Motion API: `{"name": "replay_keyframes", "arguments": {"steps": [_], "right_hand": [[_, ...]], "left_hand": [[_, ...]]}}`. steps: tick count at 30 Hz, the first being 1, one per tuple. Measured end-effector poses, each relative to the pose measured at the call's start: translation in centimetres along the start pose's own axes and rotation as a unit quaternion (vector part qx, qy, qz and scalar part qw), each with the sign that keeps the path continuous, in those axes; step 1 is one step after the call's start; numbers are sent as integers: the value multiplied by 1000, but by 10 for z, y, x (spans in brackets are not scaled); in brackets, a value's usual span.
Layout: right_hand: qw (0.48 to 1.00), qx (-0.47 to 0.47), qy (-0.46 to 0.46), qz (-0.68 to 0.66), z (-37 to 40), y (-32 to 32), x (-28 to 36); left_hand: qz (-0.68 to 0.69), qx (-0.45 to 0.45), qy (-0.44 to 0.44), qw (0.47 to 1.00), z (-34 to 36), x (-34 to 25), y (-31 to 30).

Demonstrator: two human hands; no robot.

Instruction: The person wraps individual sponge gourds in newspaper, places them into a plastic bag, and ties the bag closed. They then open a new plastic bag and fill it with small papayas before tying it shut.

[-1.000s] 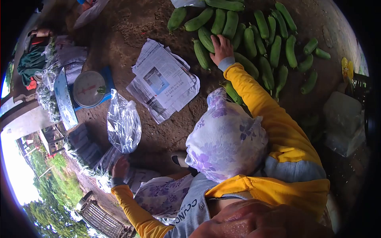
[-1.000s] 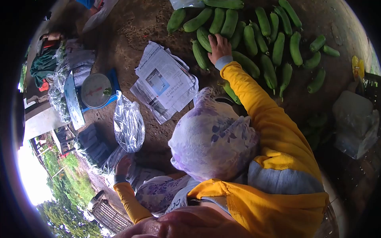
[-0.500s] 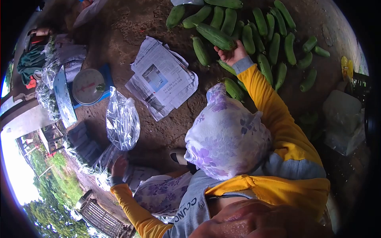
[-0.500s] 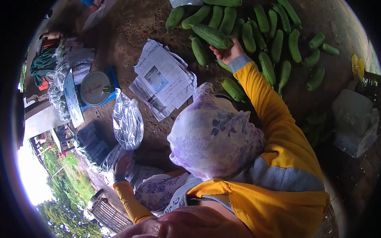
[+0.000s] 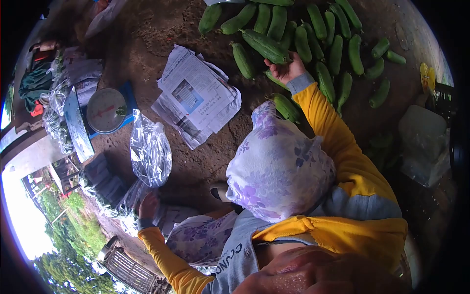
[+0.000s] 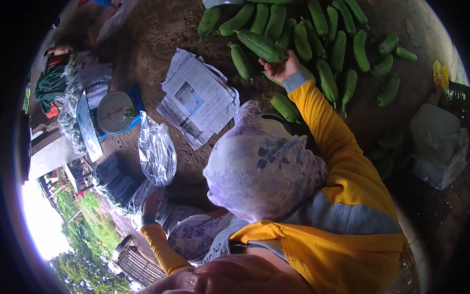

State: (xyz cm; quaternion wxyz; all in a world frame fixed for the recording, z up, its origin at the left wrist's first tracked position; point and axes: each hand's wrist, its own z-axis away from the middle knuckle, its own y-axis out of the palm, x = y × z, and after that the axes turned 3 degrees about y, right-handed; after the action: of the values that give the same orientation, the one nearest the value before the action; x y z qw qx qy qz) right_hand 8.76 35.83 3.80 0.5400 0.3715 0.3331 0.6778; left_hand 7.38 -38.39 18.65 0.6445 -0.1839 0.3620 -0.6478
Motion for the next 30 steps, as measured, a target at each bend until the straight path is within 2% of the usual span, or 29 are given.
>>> {"name": "replay_keyframes", "arguments": {"steps": [2, 5, 8, 10, 14, 16, 19, 20, 23, 24, 26, 29, 30], "right_hand": [[1000, -2, -3, 14, -2, -4, 3], [998, -17, -13, 64, 2, -1, 5], [978, -46, -55, 195, 11, 7, 9], [941, -80, -109, 309, 12, 11, 9], [909, -118, -143, 374, 10, 10, 8], [884, -131, -156, 420, 8, 10, 7], [739, -97, -314, 588, -4, 0, 2], [600, -98, -405, 683, -6, 2, 2], [427, -168, -411, 788, -12, 14, 1], [441, -164, -404, 784, -16, 20, 3], [412, -150, -425, 792, -32, 36, 9], [372, -122, -449, 803, -55, 70, 12], [349, -112, -455, 812, -68, 82, 11]], "left_hand": [[35, 2, -17, 999, -2, 4, 2], [-198, 5, 148, 969, -3, -3, -8], [12, 16, -31, 999, -3, -26, -11], [62, 3, -20, 998, -6, -15, -5], [131, 5, -53, 990, -10, -11, -5], [91, 10, 2, 996, -12, -3, -3], [11, 12, 37, 999, -13, -1, -2], [-17, 11, 38, 999, -12, -6, -2], [-125, 8, 106, 987, -8, -16, -6], [-90, 11, 89, 992, -7, -11, -5], [-21, 18, 63, 998, -12, -2, 0], [-130, 14, 81, 988, -7, -31, -11], [-107, 16, 69, 992, -9, -30, -11]]}}
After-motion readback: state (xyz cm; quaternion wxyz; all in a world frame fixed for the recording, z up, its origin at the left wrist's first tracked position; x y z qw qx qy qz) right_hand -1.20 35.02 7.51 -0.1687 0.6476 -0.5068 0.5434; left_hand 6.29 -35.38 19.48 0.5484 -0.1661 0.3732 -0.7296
